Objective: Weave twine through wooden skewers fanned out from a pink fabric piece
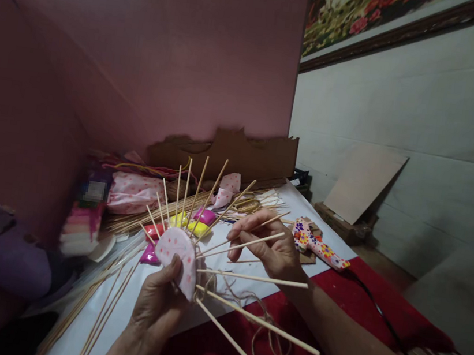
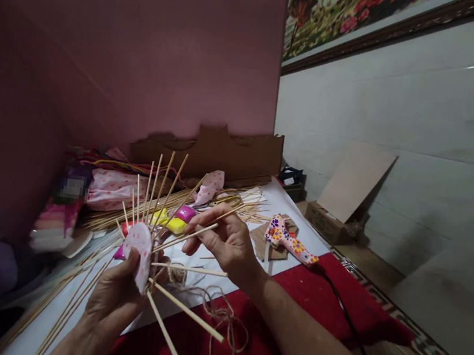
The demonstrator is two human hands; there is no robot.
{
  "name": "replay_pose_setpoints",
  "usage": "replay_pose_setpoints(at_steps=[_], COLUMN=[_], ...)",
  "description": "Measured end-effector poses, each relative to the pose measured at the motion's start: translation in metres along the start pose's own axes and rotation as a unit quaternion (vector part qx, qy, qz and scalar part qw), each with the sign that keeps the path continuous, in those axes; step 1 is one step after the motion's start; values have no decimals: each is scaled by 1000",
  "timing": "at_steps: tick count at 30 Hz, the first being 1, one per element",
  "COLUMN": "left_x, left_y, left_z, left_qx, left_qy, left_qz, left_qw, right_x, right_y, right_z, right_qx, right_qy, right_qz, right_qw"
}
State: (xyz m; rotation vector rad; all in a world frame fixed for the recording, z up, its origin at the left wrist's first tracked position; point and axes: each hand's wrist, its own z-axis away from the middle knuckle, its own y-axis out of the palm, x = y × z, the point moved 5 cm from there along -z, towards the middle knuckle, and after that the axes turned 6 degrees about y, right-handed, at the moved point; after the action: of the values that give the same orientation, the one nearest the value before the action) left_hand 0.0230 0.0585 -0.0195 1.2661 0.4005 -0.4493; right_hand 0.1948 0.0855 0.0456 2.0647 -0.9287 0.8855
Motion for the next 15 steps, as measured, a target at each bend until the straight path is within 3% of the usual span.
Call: replay_pose_setpoints(at_steps=[15], left_x=[1], left_y=[10], left_z=[5], left_qx=[-51], left_qy=[7], left_qz=[-8], left_qw=[999], right_x=[2], right_y=[-2], right_z=[1], right_qx=[-25], right_qy=[3], right_qz=[23], right_qw=[999])
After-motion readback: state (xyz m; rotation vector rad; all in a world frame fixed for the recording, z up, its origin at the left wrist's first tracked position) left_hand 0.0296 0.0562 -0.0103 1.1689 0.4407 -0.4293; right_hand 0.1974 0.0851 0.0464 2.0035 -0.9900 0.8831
